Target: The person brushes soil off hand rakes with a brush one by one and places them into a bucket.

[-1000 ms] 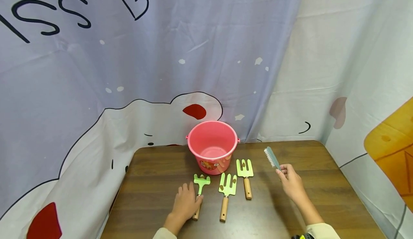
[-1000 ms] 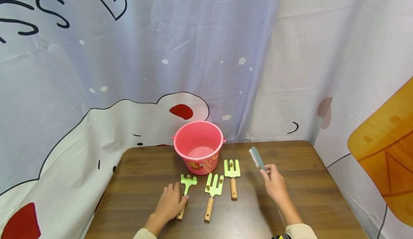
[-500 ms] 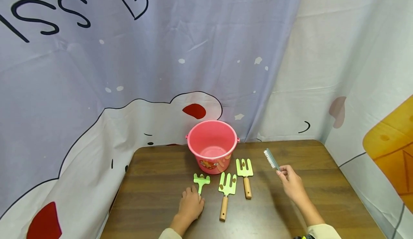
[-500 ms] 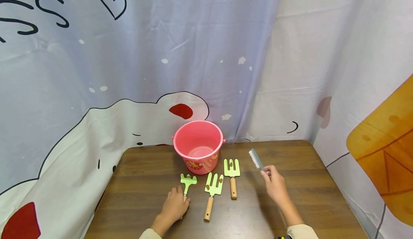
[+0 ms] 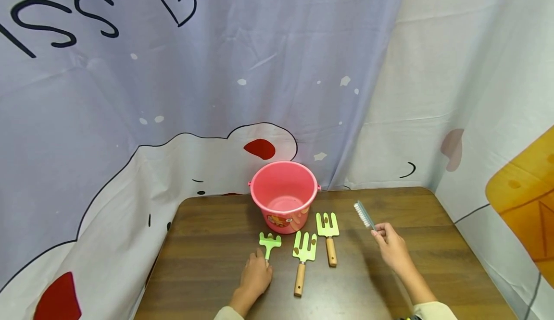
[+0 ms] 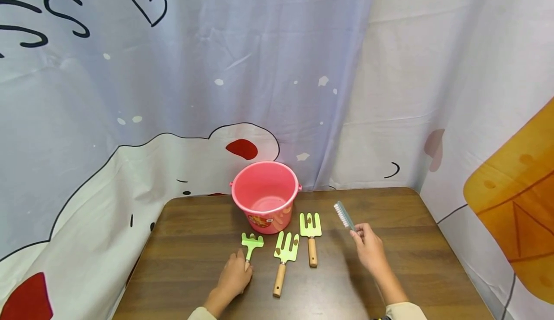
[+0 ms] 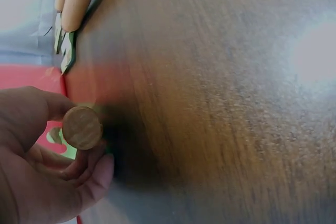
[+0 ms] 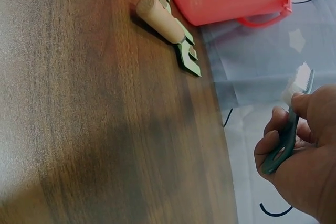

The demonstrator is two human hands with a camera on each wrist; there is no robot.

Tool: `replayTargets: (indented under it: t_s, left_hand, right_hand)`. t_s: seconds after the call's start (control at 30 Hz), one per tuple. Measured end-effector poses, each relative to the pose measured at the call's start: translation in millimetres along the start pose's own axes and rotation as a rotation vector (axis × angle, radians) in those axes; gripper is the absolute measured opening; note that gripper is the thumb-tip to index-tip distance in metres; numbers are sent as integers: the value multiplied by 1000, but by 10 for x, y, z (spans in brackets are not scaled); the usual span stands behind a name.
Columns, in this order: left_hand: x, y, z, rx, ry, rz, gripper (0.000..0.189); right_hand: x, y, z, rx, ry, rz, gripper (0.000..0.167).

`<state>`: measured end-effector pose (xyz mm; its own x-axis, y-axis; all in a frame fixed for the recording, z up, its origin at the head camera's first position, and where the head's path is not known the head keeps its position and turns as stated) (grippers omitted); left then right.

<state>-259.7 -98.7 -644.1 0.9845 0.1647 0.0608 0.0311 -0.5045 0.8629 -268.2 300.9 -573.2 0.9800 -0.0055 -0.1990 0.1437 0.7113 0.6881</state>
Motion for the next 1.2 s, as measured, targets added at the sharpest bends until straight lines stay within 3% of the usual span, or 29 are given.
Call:
replayTargets:
  t_s: [0.2, 0.47, 0.57, 0.7, 0.83, 1.0, 1.2]
  left_hand:
    - [-8, 51, -2, 80, 25, 37, 53]
    - [-50, 94, 73, 255, 55, 116, 58]
    - [-72, 103, 101, 328, 64, 154, 43]
    - [-73, 40, 127, 518, 118, 296, 20]
    - [-41, -59, 149, 697, 210, 454, 21]
    - [2, -159, 172, 793, 304, 586, 30]
    - [27, -227, 148, 884, 318, 678, 33]
  right_hand:
    - [4, -11, -15, -6, 3, -8, 24]
    - [21, -14, -32, -23, -20, 11, 26]
    - [36, -32, -44, -32, -36, 39, 30]
    - [58, -58, -52, -53, -49, 67, 32]
    - [65, -69, -59, -65, -47, 59, 31]
    - [77, -104, -89, -81, -54, 46, 30]
    - [98, -119, -97, -84, -54, 40, 29]
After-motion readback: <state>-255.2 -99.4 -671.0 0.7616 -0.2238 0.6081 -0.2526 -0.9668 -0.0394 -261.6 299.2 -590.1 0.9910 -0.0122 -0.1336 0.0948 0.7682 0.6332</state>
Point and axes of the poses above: each hand's wrist, its own x-axis away from the middle knuckle, its own y-axis out of the back of the hand, z = x × y, the point moved 9 cm from there along -x, towards the middle knuckle, and after that the axes turned 10 degrees about y, right-handed, at the moved point
